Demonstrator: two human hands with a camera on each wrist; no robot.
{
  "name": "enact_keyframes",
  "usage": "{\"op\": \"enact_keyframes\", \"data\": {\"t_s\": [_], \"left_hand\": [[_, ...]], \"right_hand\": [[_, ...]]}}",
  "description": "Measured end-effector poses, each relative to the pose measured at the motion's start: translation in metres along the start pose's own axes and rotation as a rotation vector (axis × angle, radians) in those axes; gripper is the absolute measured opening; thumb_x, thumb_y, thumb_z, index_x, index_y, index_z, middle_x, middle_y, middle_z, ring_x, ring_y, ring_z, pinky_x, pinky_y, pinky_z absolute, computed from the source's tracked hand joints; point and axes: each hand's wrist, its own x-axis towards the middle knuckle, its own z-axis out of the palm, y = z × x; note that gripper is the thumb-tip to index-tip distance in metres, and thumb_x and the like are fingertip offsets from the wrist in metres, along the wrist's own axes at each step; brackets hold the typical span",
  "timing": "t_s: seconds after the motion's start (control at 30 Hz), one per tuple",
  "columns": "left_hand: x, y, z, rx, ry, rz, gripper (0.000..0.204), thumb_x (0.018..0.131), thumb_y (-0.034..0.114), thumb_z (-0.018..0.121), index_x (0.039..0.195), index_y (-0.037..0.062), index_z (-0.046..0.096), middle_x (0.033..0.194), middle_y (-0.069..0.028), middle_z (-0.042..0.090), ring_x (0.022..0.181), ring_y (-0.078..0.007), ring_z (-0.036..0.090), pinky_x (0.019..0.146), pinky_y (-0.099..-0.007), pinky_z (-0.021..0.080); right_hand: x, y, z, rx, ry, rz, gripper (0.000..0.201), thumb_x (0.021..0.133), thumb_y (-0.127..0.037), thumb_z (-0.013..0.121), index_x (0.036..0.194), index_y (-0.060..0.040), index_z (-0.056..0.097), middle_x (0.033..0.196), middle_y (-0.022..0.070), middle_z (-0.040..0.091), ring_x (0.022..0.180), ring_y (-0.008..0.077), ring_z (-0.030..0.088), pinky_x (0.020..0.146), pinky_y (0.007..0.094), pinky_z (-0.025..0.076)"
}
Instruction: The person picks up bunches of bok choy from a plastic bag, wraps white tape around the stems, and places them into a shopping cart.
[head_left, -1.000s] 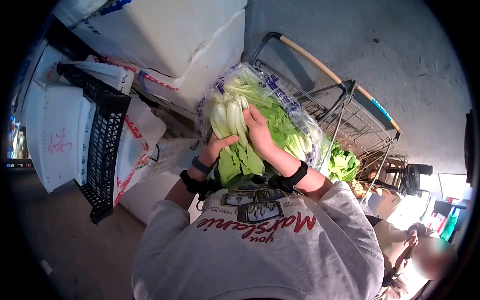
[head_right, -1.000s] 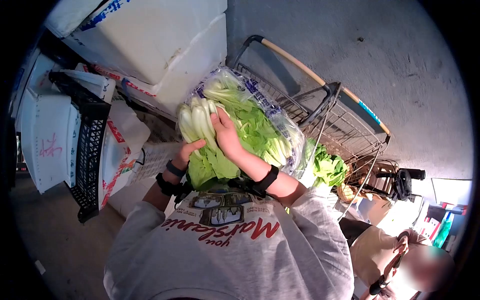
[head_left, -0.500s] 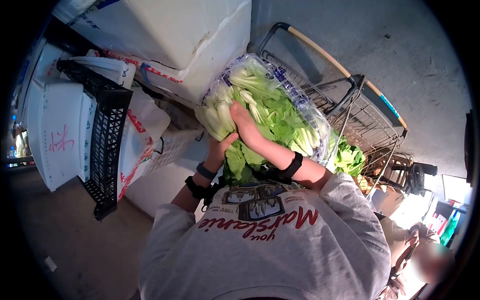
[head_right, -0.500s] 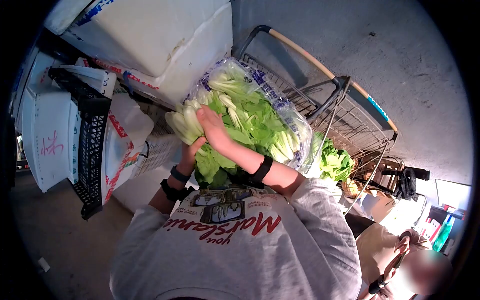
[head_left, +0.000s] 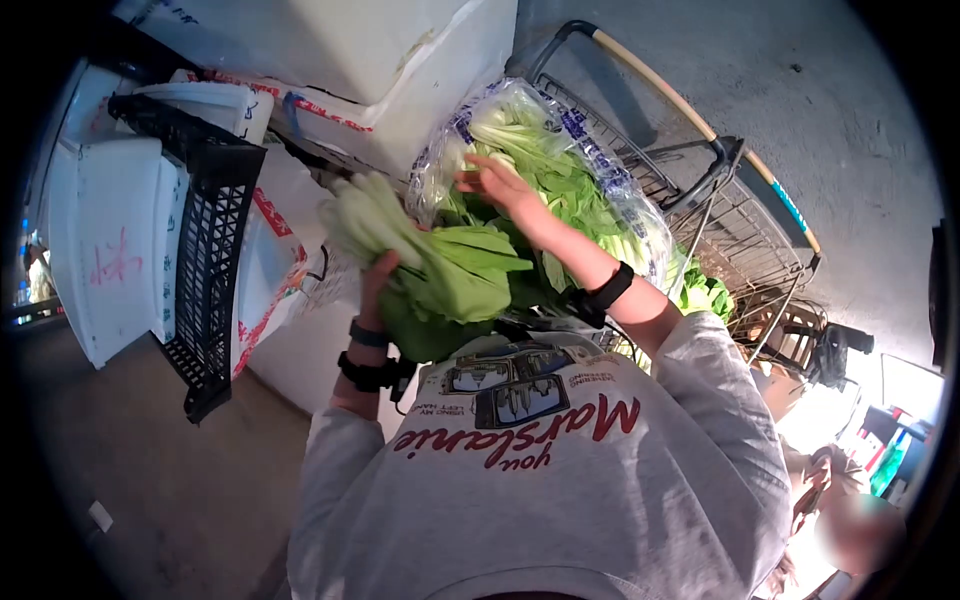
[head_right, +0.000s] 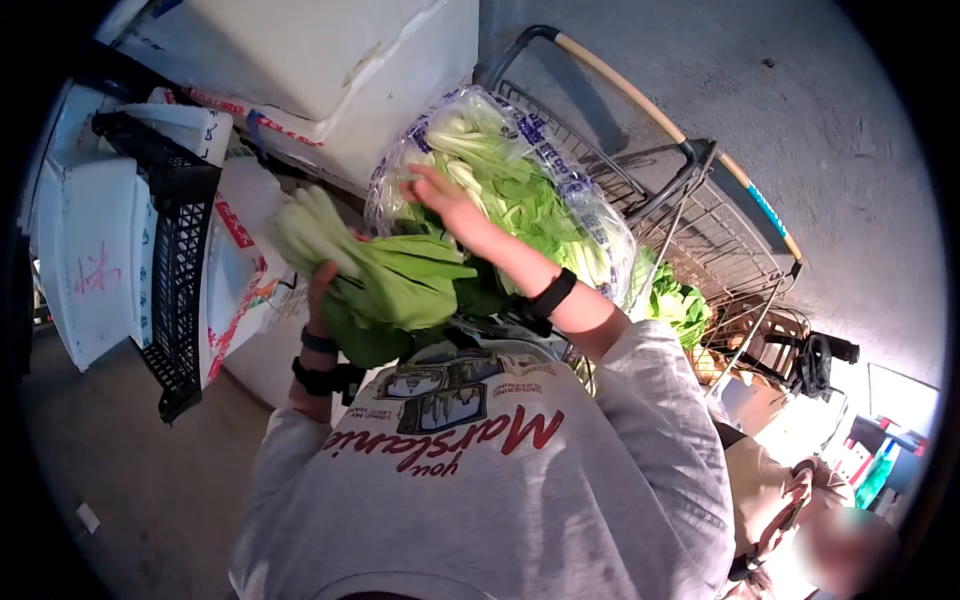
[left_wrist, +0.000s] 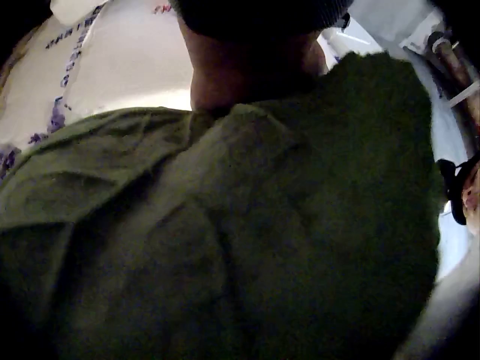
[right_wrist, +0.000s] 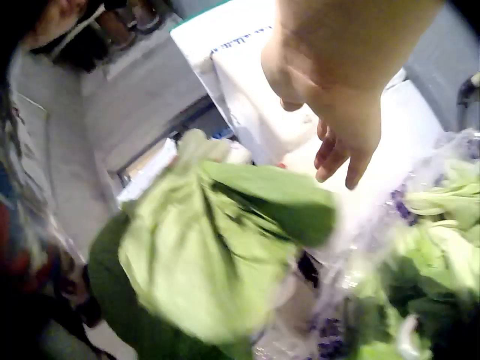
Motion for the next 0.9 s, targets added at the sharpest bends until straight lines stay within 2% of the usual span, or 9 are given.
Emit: {"op": "enact_keyframes", "data": {"t_s": [0.1, 0.23, 0.33, 0.37, 0.47, 0.57, 0.67, 0.73, 0.9], "left_hand": [[-0.012, 0.025, 0.008, -0.034, 0.019, 0.035, 0.059, 0.078, 0.035, 0.062, 0.122, 0.0023, 0.039, 0.114, -0.0135, 0.05, 0.109, -0.0272, 0.049, 0.095, -0.0418, 0.042], [-0.026, 0.036, 0.002, -0.017, 0.072, 0.074, 0.055, 0.079, 0.033, 0.061, 0.12, 0.0028, 0.04, 0.113, -0.0128, 0.05, 0.107, -0.0265, 0.05, 0.093, -0.0416, 0.043], [-0.032, 0.03, -0.017, 0.002, 0.118, 0.077, 0.054, 0.08, 0.031, 0.061, 0.121, 0.0018, 0.04, 0.114, -0.0136, 0.05, 0.107, -0.0264, 0.05, 0.093, -0.0408, 0.044], [-0.034, 0.027, -0.022, -0.001, 0.125, 0.079, 0.054, 0.08, 0.03, 0.06, 0.121, 0.0011, 0.04, 0.114, -0.0142, 0.051, 0.107, -0.0266, 0.051, 0.092, -0.0406, 0.044], [-0.038, 0.02, -0.031, 0.098, 0.203, 0.078, 0.055, 0.08, 0.029, 0.06, 0.122, 0.0001, 0.041, 0.114, -0.0154, 0.052, 0.106, -0.0273, 0.052, 0.092, -0.0406, 0.045], [-0.038, 0.015, -0.031, 0.079, 0.193, 0.067, 0.055, 0.08, 0.03, 0.06, 0.123, 0.0004, 0.042, 0.113, -0.0158, 0.054, 0.104, -0.0277, 0.054, 0.092, -0.0404, 0.045], [-0.038, 0.013, -0.028, 0.041, 0.22, 0.014, 0.054, 0.081, 0.03, 0.06, 0.122, 0.001, 0.042, 0.113, -0.0153, 0.053, 0.104, -0.027, 0.054, 0.091, -0.0398, 0.045], [-0.034, 0.012, -0.021, 0.019, 0.222, 0.006, 0.053, 0.081, 0.029, 0.06, 0.122, 0.001, 0.043, 0.113, -0.0151, 0.053, 0.104, -0.0265, 0.054, 0.091, -0.0393, 0.046], [-0.024, 0.011, -0.016, 0.02, 0.191, -0.003, 0.049, 0.082, 0.029, 0.059, 0.12, 0.0011, 0.044, 0.111, -0.0137, 0.054, 0.102, -0.0248, 0.054, 0.089, -0.0374, 0.046]], "right_hand": [[-0.005, 0.058, -0.042, -0.434, 0.053, 0.078, 0.049, 0.088, -0.027, 0.057, 0.129, -0.0046, 0.043, 0.117, 0.0136, 0.057, 0.105, 0.02, 0.055, 0.09, 0.0317, 0.043], [-0.029, 0.105, -0.042, -1.491, -0.234, -0.093, 0.064, 0.075, -0.039, 0.066, 0.128, -0.0108, 0.046, 0.137, 0.0082, 0.038, 0.125, 0.0253, 0.036, 0.101, 0.0481, 0.026], [-0.028, 0.127, -0.055, -1.668, -0.303, -0.105, 0.059, 0.073, -0.036, 0.067, 0.123, -0.0118, 0.049, 0.125, 0.0062, 0.048, 0.118, 0.0228, 0.041, 0.096, 0.0464, 0.029], [-0.03, 0.131, -0.062, -1.611, -0.201, -0.251, 0.054, 0.072, -0.035, 0.067, 0.118, -0.0127, 0.052, 0.114, 0.0041, 0.051, 0.112, 0.0211, 0.044, 0.092, 0.0431, 0.03], [-0.043, 0.124, -0.091, -1.576, -0.061, -0.186, 0.051, 0.073, -0.036, 0.066, 0.117, -0.0128, 0.053, 0.113, 0.0034, 0.052, 0.112, 0.0199, 0.043, 0.091, 0.0409, 0.03], [-0.065, 0.09, -0.114, -1.712, -0.14, -0.153, 0.035, 0.077, -0.037, 0.062, 0.1, -0.0103, 0.062, 0.112, 0.0042, 0.053, 0.107, 0.0202, 0.046, 0.086, 0.0413, 0.031], [-0.066, 0.076, -0.102, -1.821, -0.077, -0.187, 0.03, 0.078, -0.036, 0.062, 0.093, -0.0098, 0.064, 0.11, 0.0041, 0.055, 0.103, 0.0206, 0.047, 0.086, 0.0421, 0.031], [-0.052, 0.092, -0.084, -1.744, -0.064, -0.352, 0.023, 0.074, -0.022, 0.061, 0.093, -0.009, 0.06, 0.097, 0.0052, 0.056, 0.099, 0.0212, 0.048, 0.084, 0.0423, 0.033], [-0.021, 0.121, -0.023, -1.782, -0.031, -0.057, 0.041, 0.076, -0.029, 0.063, 0.108, -0.0064, 0.054, 0.083, 0.0054, 0.062, 0.09, 0.0236, 0.053, 0.079, 0.0416, 0.034]]}}
